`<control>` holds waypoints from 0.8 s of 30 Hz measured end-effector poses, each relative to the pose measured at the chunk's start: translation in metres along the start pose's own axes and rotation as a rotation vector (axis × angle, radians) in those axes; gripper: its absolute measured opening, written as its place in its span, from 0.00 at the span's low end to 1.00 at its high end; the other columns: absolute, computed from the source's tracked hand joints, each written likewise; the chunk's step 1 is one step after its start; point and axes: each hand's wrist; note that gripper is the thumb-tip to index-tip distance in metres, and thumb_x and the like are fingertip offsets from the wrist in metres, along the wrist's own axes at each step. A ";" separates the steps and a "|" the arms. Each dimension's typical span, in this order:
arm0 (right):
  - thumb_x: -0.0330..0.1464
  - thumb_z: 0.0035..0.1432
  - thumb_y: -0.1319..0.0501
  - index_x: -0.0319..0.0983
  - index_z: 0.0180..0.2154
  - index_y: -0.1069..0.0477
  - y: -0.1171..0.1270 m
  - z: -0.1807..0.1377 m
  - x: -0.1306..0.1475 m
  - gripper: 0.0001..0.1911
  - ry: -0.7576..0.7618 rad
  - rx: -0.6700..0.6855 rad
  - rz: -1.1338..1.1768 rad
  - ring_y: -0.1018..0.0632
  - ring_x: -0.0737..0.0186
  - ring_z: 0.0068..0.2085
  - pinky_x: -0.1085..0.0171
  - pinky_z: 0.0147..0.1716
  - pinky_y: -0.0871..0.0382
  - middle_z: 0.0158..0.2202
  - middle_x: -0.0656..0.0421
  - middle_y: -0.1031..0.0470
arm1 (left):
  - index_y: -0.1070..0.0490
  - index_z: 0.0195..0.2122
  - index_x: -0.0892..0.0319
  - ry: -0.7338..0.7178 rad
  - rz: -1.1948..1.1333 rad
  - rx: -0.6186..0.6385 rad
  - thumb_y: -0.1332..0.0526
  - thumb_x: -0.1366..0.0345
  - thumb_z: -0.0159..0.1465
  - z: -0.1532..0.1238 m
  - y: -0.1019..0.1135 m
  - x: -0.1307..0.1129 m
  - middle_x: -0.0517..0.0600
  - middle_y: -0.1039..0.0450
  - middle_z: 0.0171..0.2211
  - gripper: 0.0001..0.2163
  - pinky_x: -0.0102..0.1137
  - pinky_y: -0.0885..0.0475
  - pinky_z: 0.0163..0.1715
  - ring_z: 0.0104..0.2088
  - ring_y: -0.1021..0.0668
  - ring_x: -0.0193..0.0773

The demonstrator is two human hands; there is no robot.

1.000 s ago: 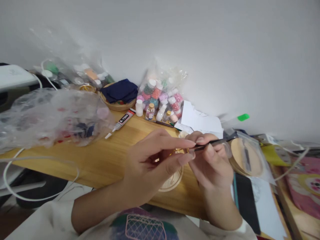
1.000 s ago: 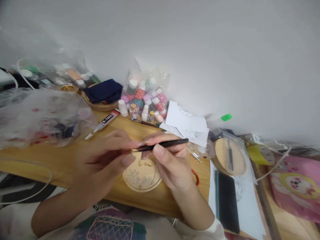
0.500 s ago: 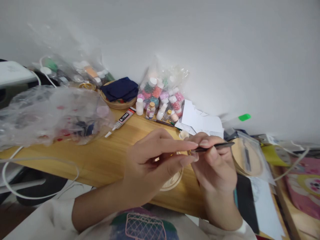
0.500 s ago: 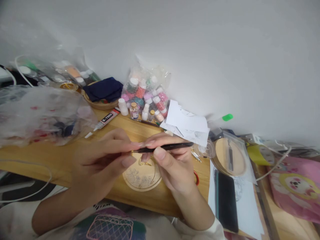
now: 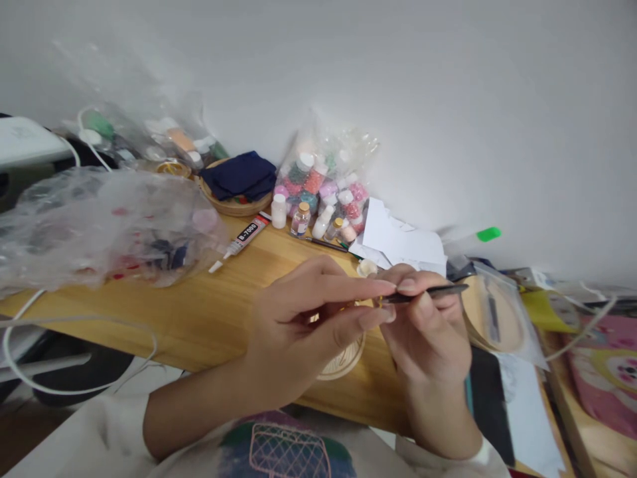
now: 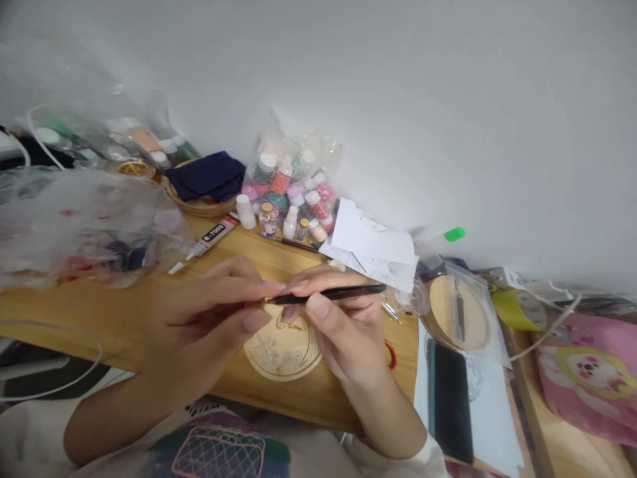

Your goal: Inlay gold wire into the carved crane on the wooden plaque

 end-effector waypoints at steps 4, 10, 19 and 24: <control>0.37 0.54 0.32 0.50 0.33 0.20 0.001 -0.001 0.000 0.03 0.008 -0.006 -0.021 0.24 0.66 0.24 0.63 0.24 0.24 0.31 0.61 0.22 | 0.20 0.39 0.47 -0.006 -0.012 0.006 0.33 0.60 0.60 -0.001 0.001 0.002 0.47 0.31 0.24 0.07 0.30 0.35 0.23 0.24 0.32 0.33; 0.36 0.56 0.33 0.49 0.35 0.20 0.003 -0.002 0.000 0.04 0.039 0.019 -0.037 0.24 0.66 0.26 0.64 0.25 0.25 0.32 0.61 0.21 | 0.20 0.40 0.46 -0.023 -0.009 0.015 0.33 0.62 0.61 -0.001 0.002 0.001 0.46 0.29 0.25 0.07 0.30 0.33 0.25 0.25 0.30 0.33; 0.34 0.59 0.36 0.48 0.38 0.20 0.004 -0.005 0.002 0.06 0.166 0.030 -0.147 0.22 0.65 0.28 0.62 0.26 0.24 0.34 0.60 0.21 | 0.20 0.40 0.45 -0.020 -0.014 -0.010 0.33 0.60 0.60 -0.002 0.000 0.002 0.46 0.29 0.25 0.07 0.31 0.31 0.26 0.25 0.30 0.34; 0.34 0.60 0.36 0.49 0.39 0.21 0.008 -0.005 0.004 0.07 0.314 0.031 -0.331 0.21 0.63 0.30 0.58 0.31 0.23 0.34 0.60 0.20 | 0.20 0.42 0.46 -0.089 0.014 0.006 0.34 0.63 0.61 -0.002 0.000 0.003 0.45 0.27 0.26 0.08 0.27 0.29 0.25 0.25 0.29 0.31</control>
Point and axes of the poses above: each hand's wrist, its own z-axis towards the middle knuckle, its own y-axis out of the back of the hand, x = y × z
